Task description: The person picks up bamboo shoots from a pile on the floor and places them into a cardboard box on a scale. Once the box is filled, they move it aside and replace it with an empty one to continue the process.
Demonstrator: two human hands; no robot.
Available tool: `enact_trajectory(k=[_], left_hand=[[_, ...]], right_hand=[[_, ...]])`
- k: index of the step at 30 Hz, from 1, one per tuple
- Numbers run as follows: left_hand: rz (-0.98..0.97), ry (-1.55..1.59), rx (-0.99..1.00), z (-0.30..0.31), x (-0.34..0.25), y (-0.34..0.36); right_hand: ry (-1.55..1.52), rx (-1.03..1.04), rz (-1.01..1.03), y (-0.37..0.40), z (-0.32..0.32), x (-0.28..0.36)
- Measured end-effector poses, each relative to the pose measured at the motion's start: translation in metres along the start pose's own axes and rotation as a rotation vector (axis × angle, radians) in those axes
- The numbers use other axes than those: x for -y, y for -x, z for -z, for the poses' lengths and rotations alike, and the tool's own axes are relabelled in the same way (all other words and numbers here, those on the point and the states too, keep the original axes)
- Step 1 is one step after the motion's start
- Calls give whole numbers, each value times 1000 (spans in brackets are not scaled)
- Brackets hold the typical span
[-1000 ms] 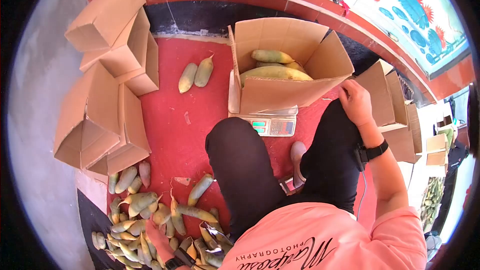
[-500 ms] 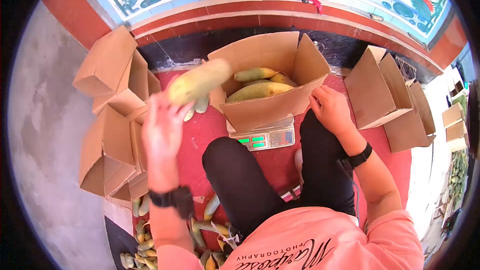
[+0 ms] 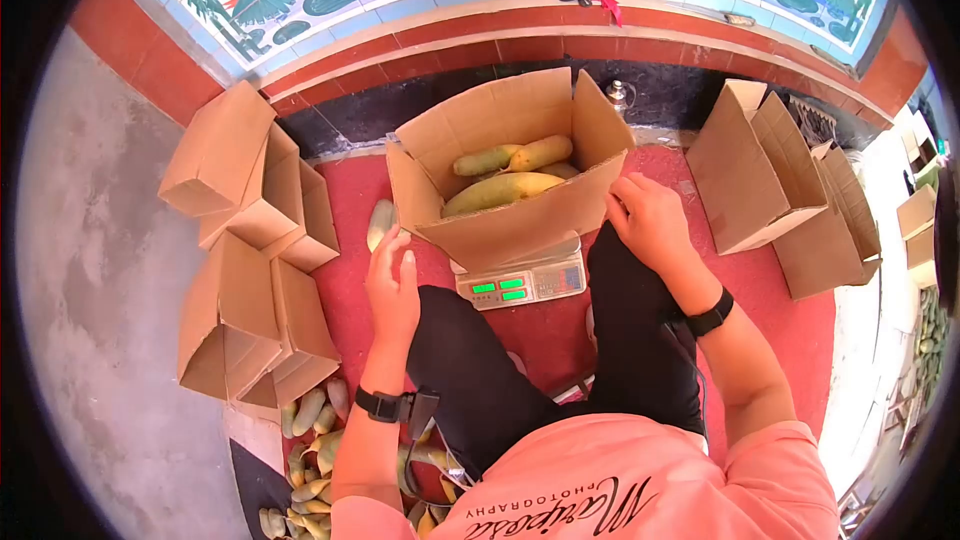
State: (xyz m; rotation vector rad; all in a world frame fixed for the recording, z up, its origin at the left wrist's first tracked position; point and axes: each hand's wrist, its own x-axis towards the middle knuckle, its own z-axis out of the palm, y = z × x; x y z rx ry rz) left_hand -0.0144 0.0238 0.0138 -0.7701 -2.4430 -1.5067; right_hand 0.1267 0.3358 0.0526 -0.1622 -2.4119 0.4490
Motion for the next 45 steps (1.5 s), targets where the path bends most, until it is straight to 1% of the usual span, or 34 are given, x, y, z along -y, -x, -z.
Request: enact_trajectory(k=[1,3,4,5,6,7,9,11,15,17,21,23,25,27,29,31,32,34,36,37,39,43,45], left_hand=[[2,-2,-1,0,-2,5],[-54,-252,11,3,-5,15],[-43,-258,13,1,-1,18],[-97,-359,6,-2,7,19],[-123,-464,16,-3,15,35],[-101,-469,23,-2,16,38],[-136,-520,-9,2,17,37],[-93,-511,-21,3,17,39],[-112,-556,-60,5,18,43],[-49,-492,-39,8,18,45],[-72,-499,-83,25,13,48],[-12,-407,-83,33,1,47],[-65,-414,-78,35,-17,44],[-106,-360,-24,32,-49,39],[-147,-344,-25,30,-72,33],[-91,-288,22,25,-91,30],[-102,-295,29,23,-98,30],[-141,-291,39,20,-93,27],[-182,-295,61,15,-84,23],[-202,-292,65,12,-79,21],[-153,-266,86,3,-68,18],[-149,-274,138,-17,-57,11],[-163,-262,143,-25,-52,6]], right_hand=[[-3,2,0,0,1,-1],[-24,-9,3,1,2,-1],[-31,0,2,0,2,-3],[-16,-10,9,-3,3,-6],[-11,9,10,5,3,-7],[-19,31,7,6,3,-9],[1,-35,16,6,2,-13],[-14,-26,19,7,3,-16],[-25,-38,17,8,4,-19],[4,-58,17,6,2,-22],[-4,-69,1,7,-4,-22],[-11,-93,27,5,-9,-15],[-2,-119,47,6,-15,-8],[-31,-96,104,3,-21,-1],[-108,-99,120,5,-22,13],[-169,-92,180,7,-27,22],[-173,-90,217,8,-24,29],[-170,-107,253,12,-20,40],[-295,-75,238,19,-23,46],[-294,-37,230,23,-26,47],[-340,-57,227,31,-20,53],[-383,-39,182,40,-6,54],[-439,67,193,37,-2,52]])
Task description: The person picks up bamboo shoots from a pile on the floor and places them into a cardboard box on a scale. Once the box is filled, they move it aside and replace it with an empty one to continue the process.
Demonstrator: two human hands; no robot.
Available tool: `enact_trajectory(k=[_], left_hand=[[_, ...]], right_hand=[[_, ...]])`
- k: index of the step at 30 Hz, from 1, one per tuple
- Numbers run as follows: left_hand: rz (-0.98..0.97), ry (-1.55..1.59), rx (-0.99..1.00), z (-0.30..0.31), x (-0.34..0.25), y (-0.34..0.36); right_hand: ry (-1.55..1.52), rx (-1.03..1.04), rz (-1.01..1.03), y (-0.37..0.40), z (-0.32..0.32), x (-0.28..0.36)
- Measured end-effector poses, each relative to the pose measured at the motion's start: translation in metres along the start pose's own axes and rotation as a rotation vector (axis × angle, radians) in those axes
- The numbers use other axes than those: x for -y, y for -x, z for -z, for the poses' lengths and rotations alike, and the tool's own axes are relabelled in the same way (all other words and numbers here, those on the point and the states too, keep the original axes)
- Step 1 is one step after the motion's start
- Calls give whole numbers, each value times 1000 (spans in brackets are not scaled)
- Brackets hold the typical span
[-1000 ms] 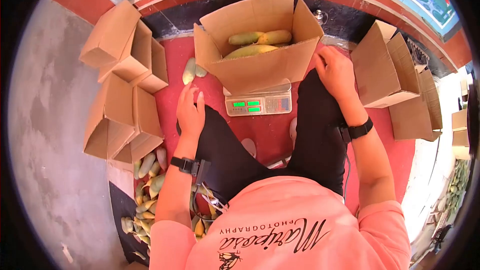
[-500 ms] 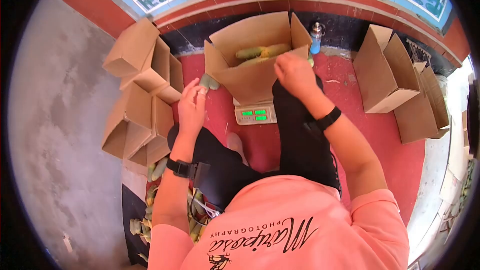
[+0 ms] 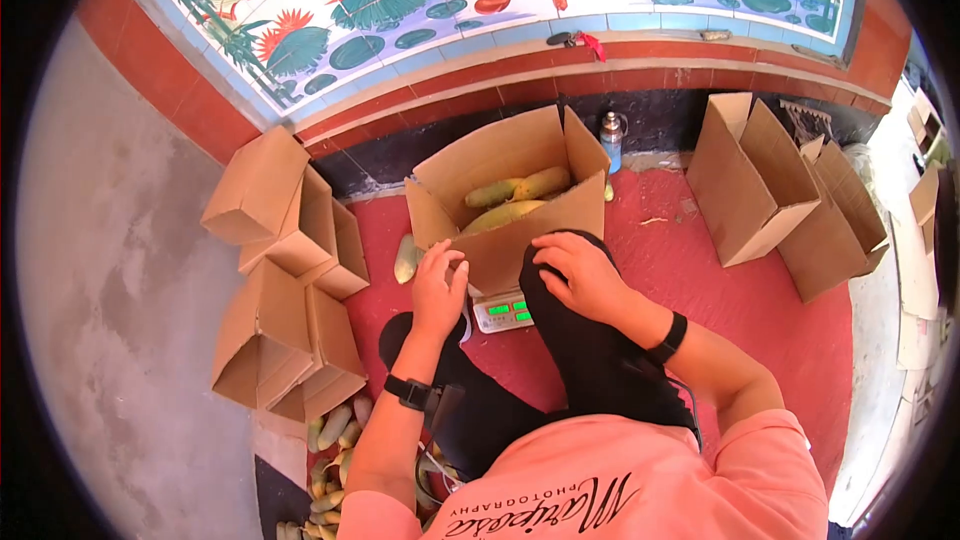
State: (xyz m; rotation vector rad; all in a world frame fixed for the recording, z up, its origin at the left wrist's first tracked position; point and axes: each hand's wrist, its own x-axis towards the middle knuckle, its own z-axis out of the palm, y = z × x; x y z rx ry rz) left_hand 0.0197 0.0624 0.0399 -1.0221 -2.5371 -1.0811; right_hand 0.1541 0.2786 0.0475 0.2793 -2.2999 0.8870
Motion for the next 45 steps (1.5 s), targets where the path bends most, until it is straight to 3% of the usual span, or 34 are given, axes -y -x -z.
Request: enact_trajectory(k=[4,7,13,15,17,20,22,24,30,32,33,37,41,45], left_hand=[[-82,-53,14,-8,7,-17],[-132,-164,-3,-17,14,-24],[-10,-306,115,-24,25,-27],[25,-315,121,-24,30,-29],[45,-307,124,-23,33,-30],[63,-312,137,-25,34,-31],[56,-388,141,-26,31,-32],[39,-388,124,-26,31,-33],[77,-451,205,-28,19,-49],[46,-488,222,-33,22,-52],[18,-489,222,-35,26,-52],[-1,-503,300,-38,33,-56],[-81,-490,243,-39,31,-57],[-84,-507,306,-38,26,-48]], right_hand=[[-4,51,-111,-27,15,-7],[41,16,-58,-67,32,-21],[58,-21,0,-171,47,-48],[-8,32,-122,-207,39,-63],[-7,-58,-54,-245,24,-78],[-78,-112,-124,-287,-10,-101],[-14,-263,-60,-295,-46,-129],[149,-87,-228,-280,-88,-158],[630,140,-38,-242,-115,-203],[606,493,-292,-239,-117,-216],[600,633,-320,-241,-118,-224],[680,512,-229,-238,-125,-232],[684,554,-254,-233,-123,-230],[669,531,-185,-215,-120,-221]])
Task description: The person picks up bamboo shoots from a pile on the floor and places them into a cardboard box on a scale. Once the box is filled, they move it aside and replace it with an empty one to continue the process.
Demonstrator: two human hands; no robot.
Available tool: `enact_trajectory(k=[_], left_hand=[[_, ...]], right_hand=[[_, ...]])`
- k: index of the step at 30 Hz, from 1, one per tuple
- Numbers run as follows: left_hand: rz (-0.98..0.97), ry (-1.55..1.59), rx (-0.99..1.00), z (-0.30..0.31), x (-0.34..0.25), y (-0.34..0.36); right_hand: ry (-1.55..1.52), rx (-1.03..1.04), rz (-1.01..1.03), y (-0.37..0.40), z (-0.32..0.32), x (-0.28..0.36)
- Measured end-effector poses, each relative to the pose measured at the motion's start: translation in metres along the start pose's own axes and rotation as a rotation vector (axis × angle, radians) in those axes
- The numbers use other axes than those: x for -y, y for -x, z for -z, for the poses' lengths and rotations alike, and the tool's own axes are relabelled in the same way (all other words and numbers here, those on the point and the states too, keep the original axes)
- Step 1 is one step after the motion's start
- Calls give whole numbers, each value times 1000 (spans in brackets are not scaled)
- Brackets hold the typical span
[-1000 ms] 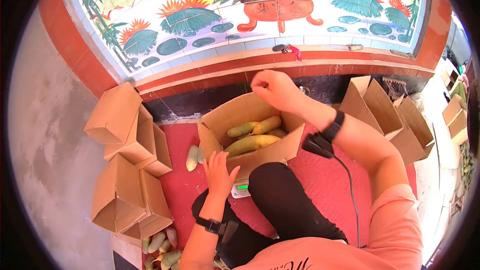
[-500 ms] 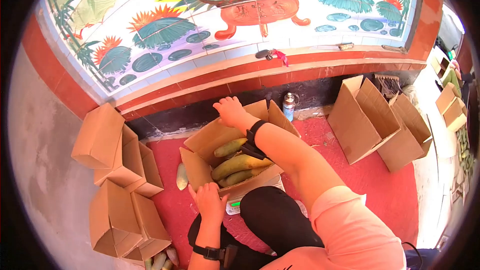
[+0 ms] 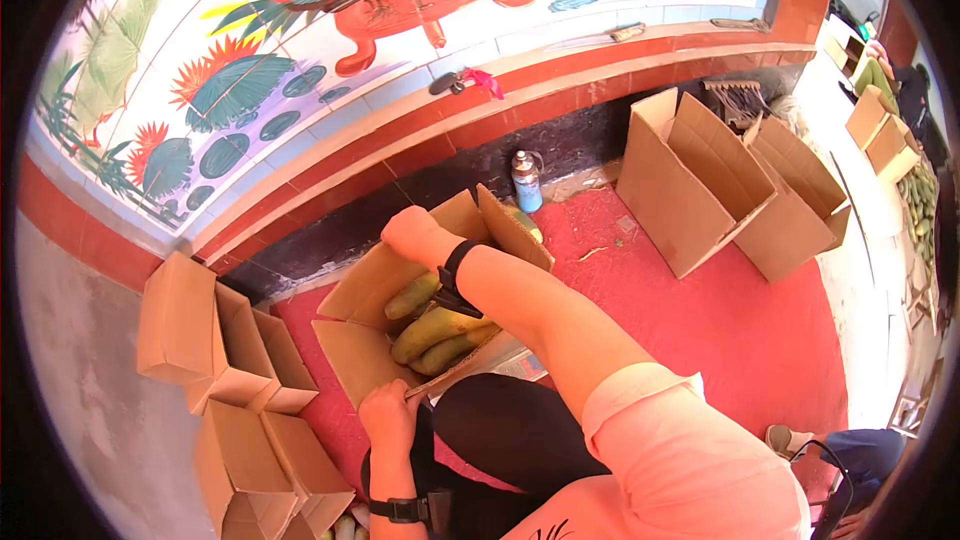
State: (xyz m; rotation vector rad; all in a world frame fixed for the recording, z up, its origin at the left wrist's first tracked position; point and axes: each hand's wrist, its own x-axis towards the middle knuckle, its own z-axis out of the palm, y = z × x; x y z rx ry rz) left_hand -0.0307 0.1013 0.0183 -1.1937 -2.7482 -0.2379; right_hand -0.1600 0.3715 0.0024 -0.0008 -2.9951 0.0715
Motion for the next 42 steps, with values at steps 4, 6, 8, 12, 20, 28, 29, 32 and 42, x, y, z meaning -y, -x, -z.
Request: enact_trajectory(k=[4,6,8,12,20,28,29,32,42], left_hand=[[-38,-30,63,8,-9,5],[-73,-33,67,14,-18,4],[-278,-111,10,31,-42,-7],[-500,-44,-24,49,-95,-28],[-993,95,88,22,-227,10],[-1305,276,284,-57,-324,51],[-1331,235,385,-50,-326,36],[-1112,615,240,-12,-289,-4],[-359,274,-158,46,-110,4]], right_hand=[[-17,-121,46,31,8,-5],[-53,-187,20,56,19,-20],[-84,-194,-50,87,34,-42],[-180,-323,-209,176,41,-111],[-226,-333,-600,433,61,-150],[79,-111,-1206,724,59,-102],[106,-175,-1429,743,61,-93],[25,-158,-1719,877,59,-75],[387,-425,-1444,785,77,-149]])
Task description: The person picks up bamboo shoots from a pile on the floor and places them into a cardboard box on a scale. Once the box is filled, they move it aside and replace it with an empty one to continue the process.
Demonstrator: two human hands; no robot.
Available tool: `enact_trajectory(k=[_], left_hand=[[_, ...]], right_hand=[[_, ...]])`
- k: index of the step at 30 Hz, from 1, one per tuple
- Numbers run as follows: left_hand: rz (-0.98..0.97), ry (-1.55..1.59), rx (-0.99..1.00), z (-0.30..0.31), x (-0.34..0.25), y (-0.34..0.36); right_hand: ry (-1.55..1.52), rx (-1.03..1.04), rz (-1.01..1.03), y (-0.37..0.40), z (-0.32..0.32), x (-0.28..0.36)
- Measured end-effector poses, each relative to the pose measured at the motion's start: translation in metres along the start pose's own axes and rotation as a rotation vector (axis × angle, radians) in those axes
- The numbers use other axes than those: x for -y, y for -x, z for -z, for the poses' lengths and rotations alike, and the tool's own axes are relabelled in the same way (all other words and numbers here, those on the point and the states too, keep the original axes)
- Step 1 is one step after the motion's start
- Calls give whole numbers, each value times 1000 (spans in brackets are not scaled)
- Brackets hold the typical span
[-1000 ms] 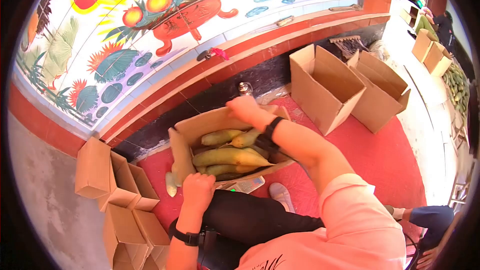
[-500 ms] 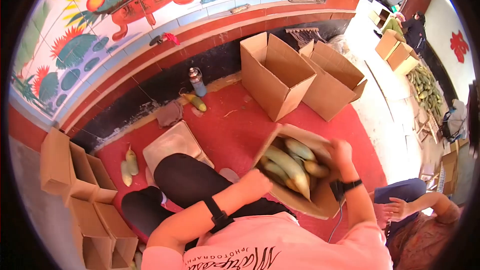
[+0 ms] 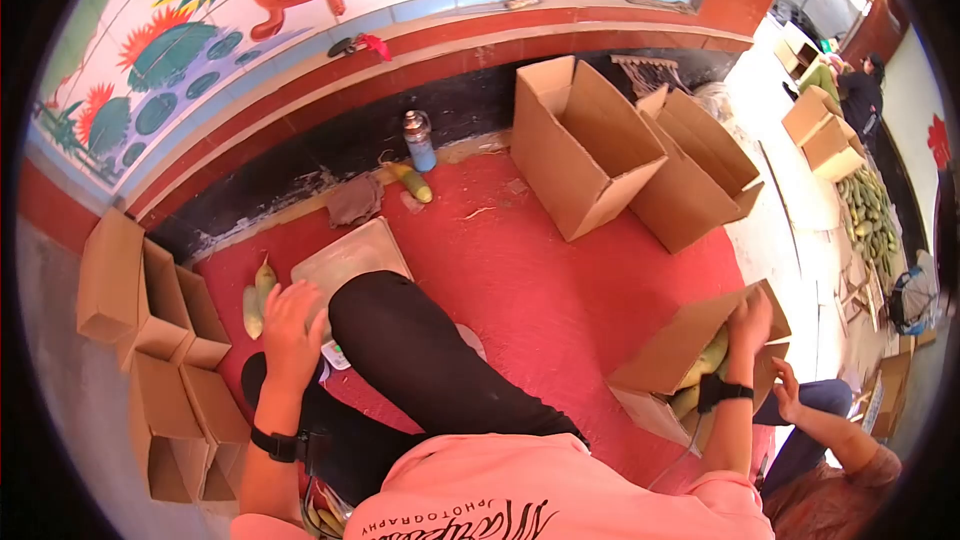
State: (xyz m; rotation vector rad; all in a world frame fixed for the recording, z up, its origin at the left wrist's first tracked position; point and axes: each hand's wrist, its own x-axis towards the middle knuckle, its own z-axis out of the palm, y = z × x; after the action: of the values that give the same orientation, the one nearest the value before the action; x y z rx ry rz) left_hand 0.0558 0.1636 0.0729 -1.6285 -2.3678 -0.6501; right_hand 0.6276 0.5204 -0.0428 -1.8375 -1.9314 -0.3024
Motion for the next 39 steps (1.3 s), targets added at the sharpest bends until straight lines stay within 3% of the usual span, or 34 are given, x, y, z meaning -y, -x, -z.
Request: enact_trajectory(k=[1,2,4,8,10,12,14,17,19,23,25,28,30,33,35,39], left_hand=[[18,-97,-69,5,11,11],[51,-113,-48,11,19,22],[107,-181,-67,16,31,44],[217,-299,-62,22,44,87],[229,-313,-67,25,39,92],[277,-319,-70,26,40,98],[312,-323,-72,30,39,99],[356,-299,-70,34,39,102],[372,-306,-89,34,42,103],[381,-281,-107,36,45,107],[384,-224,-115,38,46,108],[375,-233,-134,38,50,110],[353,-227,-156,38,52,112],[343,-218,-178,38,53,112],[346,-209,-196,38,52,112],[349,-211,-252,37,53,120]], right_hand=[[-124,111,-27,-21,-4,49],[-200,31,170,-35,-29,80],[-344,55,297,-62,-40,172],[-339,70,549,-100,-105,282],[-309,102,583,-108,-132,311],[-117,539,338,-112,-147,335],[121,684,267,-118,-158,348],[110,610,540,-110,-172,345],[123,630,553,-104,-186,344],[-243,483,768,-64,-154,305],[-288,577,682,-43,-110,299],[-367,590,733,-16,-43,304],[-742,878,604,-6,-10,311],[-774,1032,615,-3,29,346],[-758,1023,610,-3,29,374],[-552,817,1299,6,42,470]])
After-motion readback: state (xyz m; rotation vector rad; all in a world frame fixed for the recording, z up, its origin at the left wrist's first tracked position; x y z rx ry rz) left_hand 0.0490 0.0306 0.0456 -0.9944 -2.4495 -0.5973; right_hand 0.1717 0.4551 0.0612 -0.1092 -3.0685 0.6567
